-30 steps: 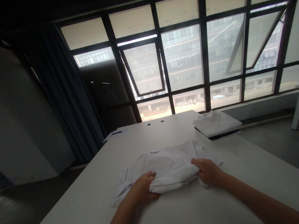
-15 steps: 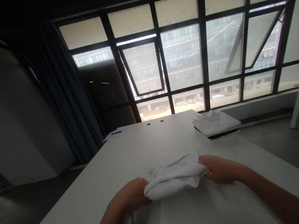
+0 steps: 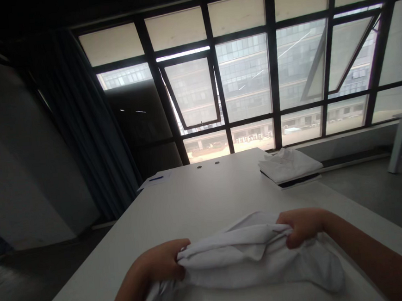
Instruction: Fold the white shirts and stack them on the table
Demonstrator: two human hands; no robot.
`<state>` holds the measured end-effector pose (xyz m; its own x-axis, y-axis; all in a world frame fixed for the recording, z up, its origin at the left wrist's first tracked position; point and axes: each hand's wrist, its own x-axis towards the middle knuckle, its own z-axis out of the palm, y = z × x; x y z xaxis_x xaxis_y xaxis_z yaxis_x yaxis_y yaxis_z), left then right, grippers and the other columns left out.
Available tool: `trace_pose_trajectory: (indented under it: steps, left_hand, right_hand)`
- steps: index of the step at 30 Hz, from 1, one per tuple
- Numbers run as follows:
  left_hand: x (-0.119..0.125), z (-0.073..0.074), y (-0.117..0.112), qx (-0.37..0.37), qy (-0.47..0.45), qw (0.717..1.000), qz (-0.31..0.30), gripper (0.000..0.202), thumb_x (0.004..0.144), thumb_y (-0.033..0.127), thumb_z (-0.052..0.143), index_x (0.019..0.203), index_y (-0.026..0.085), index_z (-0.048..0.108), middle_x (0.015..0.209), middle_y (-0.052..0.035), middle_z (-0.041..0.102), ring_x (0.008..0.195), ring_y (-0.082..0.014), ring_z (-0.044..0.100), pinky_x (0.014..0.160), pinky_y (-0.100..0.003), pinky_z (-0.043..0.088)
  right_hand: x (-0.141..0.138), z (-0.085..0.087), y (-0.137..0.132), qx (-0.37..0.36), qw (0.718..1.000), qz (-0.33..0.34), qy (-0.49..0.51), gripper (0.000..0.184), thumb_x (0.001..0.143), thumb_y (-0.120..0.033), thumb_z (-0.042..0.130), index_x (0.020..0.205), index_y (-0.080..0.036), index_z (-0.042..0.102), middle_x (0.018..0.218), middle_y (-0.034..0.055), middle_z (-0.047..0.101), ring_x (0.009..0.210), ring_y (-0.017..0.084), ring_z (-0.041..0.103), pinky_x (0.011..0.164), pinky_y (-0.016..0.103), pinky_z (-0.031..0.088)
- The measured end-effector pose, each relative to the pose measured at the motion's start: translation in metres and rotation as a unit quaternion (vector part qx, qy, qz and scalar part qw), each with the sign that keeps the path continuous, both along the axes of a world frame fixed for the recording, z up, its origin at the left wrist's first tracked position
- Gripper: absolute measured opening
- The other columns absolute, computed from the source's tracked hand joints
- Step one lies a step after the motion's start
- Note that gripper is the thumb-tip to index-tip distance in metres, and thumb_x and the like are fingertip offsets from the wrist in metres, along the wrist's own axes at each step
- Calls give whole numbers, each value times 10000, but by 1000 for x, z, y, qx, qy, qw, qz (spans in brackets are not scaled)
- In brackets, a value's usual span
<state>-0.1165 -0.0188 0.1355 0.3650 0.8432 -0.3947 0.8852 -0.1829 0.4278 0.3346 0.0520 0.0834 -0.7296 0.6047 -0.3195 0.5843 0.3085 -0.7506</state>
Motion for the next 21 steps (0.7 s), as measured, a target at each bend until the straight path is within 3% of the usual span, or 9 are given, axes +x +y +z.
trace_pose_trajectory:
  steps: [2,4,7,10,12,15,17,19,21]
  left_hand:
    - [-7,9,-5,-57,-76,995,-33,465,618,236,619,1083,233,627,1067,31,694,997,-237,629,835,-269,500]
    - [-13,14,-5,-35,-131,990,-42,481,699,284,599,1177,235,586,1121,19,681,1033,-235,619,885,-287,495]
    - [-15,6,7,197,-97,974,64,547,813,363,581,1334,226,484,1189,-51,658,1074,-264,610,922,-351,487]
    - [-13,-14,27,472,2,863,181,549,879,382,543,1387,191,460,1320,-150,578,1224,-340,528,1004,-465,430]
    - [-11,-26,34,503,28,848,164,510,914,401,515,1380,196,486,1353,-152,557,1250,-337,516,1031,-481,412]
    - [-7,-43,31,359,26,931,65,515,889,513,575,1340,262,557,1358,-97,579,1219,-308,559,1035,-452,432]
    - [-3,-57,25,239,26,970,22,601,791,571,685,1324,311,588,1409,-73,554,1243,-325,551,1048,-455,431]
    - [3,-74,20,143,31,989,4,778,680,600,772,1374,322,557,1455,-86,520,1271,-355,531,1060,-473,425]
    - [9,-92,21,81,46,996,2,961,619,644,795,1455,296,474,1516,-128,449,1341,-404,457,1079,-529,396]
  right_hand:
    - [7,3,1,-87,989,0,120,359,631,-342,760,929,-147,710,864,9,703,810,221,651,691,271,472]
    - [9,4,3,-152,945,-55,283,575,637,-399,773,1152,-172,658,1065,54,702,967,264,660,819,332,503]
    - [2,-5,15,-145,847,-226,458,656,729,-432,725,1335,-271,531,1215,49,665,1066,250,651,930,366,499]
    - [-11,-29,35,-56,784,-376,492,593,804,-467,649,1349,-290,494,1242,49,645,1114,239,626,969,357,491]
    - [-17,-49,47,23,794,-432,428,651,790,-503,639,1367,-260,461,1302,83,599,1187,274,580,1001,405,473]
    - [-23,-74,54,233,823,-456,245,717,726,-502,670,1345,-204,467,1363,142,525,1286,337,473,1057,492,405]
    - [-27,-81,47,353,834,-406,121,589,722,-470,670,1220,-178,555,1288,168,554,1249,348,479,1054,501,384]
    - [-32,-80,34,367,878,-306,31,392,769,-477,641,1038,-193,618,1110,139,623,1076,309,569,961,460,439]
    - [-37,-76,18,280,943,-175,-41,359,768,-551,655,910,-221,636,944,73,653,860,249,611,809,394,482]
